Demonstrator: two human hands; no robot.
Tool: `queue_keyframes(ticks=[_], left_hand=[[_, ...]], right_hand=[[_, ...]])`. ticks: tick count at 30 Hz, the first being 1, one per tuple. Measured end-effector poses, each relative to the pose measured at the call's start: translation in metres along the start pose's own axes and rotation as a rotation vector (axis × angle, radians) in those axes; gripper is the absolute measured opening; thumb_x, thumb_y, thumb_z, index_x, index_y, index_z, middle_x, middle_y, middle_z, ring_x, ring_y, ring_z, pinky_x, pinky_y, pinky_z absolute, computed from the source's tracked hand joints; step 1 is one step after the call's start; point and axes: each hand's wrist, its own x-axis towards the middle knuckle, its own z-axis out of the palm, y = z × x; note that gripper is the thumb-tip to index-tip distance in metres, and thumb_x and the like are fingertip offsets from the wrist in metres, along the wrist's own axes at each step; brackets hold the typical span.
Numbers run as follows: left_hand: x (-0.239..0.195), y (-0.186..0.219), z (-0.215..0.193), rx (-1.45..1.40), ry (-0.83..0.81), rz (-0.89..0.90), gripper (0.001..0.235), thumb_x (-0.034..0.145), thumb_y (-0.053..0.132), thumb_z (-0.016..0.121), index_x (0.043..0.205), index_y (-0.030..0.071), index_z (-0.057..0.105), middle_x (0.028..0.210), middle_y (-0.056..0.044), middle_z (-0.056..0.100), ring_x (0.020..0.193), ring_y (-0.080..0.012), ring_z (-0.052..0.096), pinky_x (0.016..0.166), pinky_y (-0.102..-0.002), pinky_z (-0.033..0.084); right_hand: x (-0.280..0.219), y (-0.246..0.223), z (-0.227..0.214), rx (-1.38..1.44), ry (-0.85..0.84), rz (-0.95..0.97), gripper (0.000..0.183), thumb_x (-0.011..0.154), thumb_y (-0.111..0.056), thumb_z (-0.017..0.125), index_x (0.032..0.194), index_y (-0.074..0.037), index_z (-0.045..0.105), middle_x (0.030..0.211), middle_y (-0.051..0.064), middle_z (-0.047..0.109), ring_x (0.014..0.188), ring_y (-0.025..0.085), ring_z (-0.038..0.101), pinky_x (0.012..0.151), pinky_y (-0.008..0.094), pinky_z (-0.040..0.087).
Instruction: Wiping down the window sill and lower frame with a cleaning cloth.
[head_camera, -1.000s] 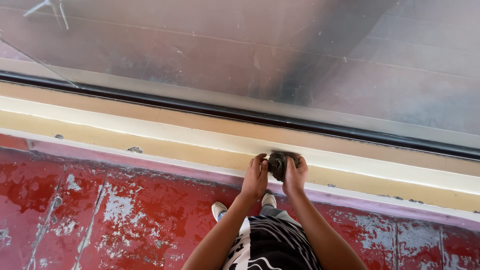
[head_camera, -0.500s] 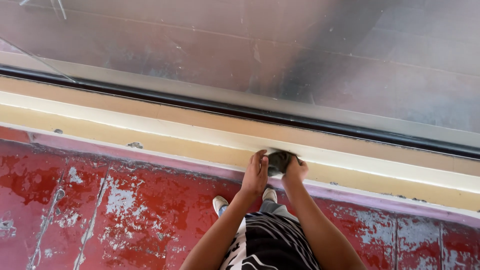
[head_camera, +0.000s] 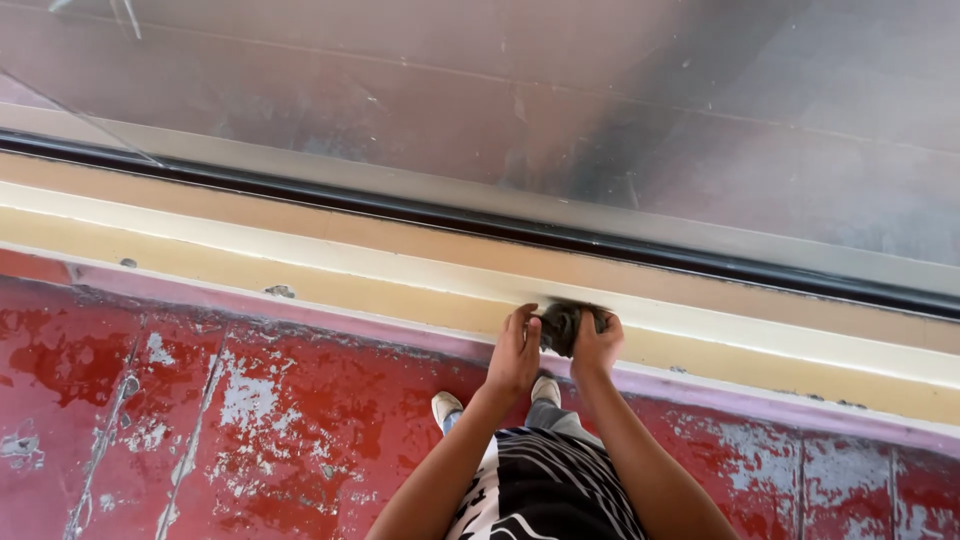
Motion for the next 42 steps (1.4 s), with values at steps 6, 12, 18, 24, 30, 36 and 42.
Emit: queue_keyframes(ticks=[6,12,18,24,30,36,42], left_hand=[[-0.009,-0.009,-0.011,-0.044,0.014,-0.055,0.047,0.108,0.037,0.041,0.137,0.003,0.052,0.132,-0.025,0.059,0.115,-0.0396,0.063,0.099,-0.044,0.049],[-0.013,-0.038,-0.041,-0.149,0.268,-0.067,0.047,0.11,0.036,0.034,0.137,0.001,0.051,0.125,-0.027,0.063,0.115,-0.0434,0.061,0.1,-0.045,0.049],[-0.043,-0.06,-0.08,-0.062,0.373,-0.12,0.05,0.108,0.038,0.041,0.139,0.0,0.049,0.133,-0.027,0.059,0.124,-0.0397,0.058,0.105,-0.043,0.045],[-0.06,-0.057,-0.085,-0.148,0.347,-0.295,0.051,0.107,0.04,0.04,0.141,0.003,0.05,0.131,-0.023,0.064,0.124,-0.035,0.062,0.105,-0.041,0.047],[-0.06,-0.052,-0.089,-0.167,0.28,-0.157,0.052,0.108,0.04,0.041,0.143,0.002,0.047,0.137,-0.025,0.058,0.126,-0.0355,0.059,0.105,-0.041,0.045],[-0.069,-0.056,-0.093,-0.127,0.238,-0.21,0.052,0.107,0.042,0.042,0.142,0.003,0.049,0.135,-0.025,0.06,0.124,-0.0362,0.06,0.104,-0.041,0.046],[-0.059,-0.088,-0.099,-0.105,0.242,-0.196,0.052,0.108,0.041,0.043,0.141,0.002,0.051,0.131,-0.027,0.063,0.121,-0.0368,0.063,0.104,-0.042,0.048]], right_hand=[[-0.028,-0.024,0.008,0.0,-0.06,-0.04,0.023,0.093,-0.019,0.074,0.098,0.001,0.065,0.084,0.006,0.068,0.075,0.012,0.06,0.066,0.03,0.05],[-0.087,-0.066,0.075,0.044,-0.386,-0.453,0.022,0.096,-0.021,0.074,0.096,-0.001,0.065,0.083,0.004,0.07,0.072,0.01,0.062,0.065,0.027,0.051],[-0.084,-0.006,0.103,-0.176,-0.439,-0.657,0.019,0.096,-0.015,0.074,0.104,0.001,0.068,0.09,0.011,0.073,0.082,0.016,0.071,0.073,0.03,0.056],[-0.093,-0.026,0.092,-0.176,-0.352,-0.752,0.024,0.098,-0.019,0.075,0.108,0.001,0.069,0.099,0.015,0.076,0.09,0.021,0.073,0.081,0.031,0.058],[-0.093,-0.05,0.089,-0.282,-0.323,-0.494,0.024,0.097,-0.022,0.074,0.109,-0.001,0.071,0.098,0.014,0.077,0.085,0.02,0.075,0.077,0.032,0.06],[-0.044,0.053,0.077,-0.51,-0.255,-0.667,0.029,0.092,-0.016,0.081,0.112,0.003,0.071,0.099,0.025,0.074,0.093,0.038,0.071,0.081,0.045,0.055],[-0.096,-0.035,0.056,-0.452,-0.301,-0.673,0.027,0.1,-0.018,0.069,0.122,-0.003,0.065,0.114,0.021,0.073,0.105,0.034,0.073,0.093,0.041,0.058]])
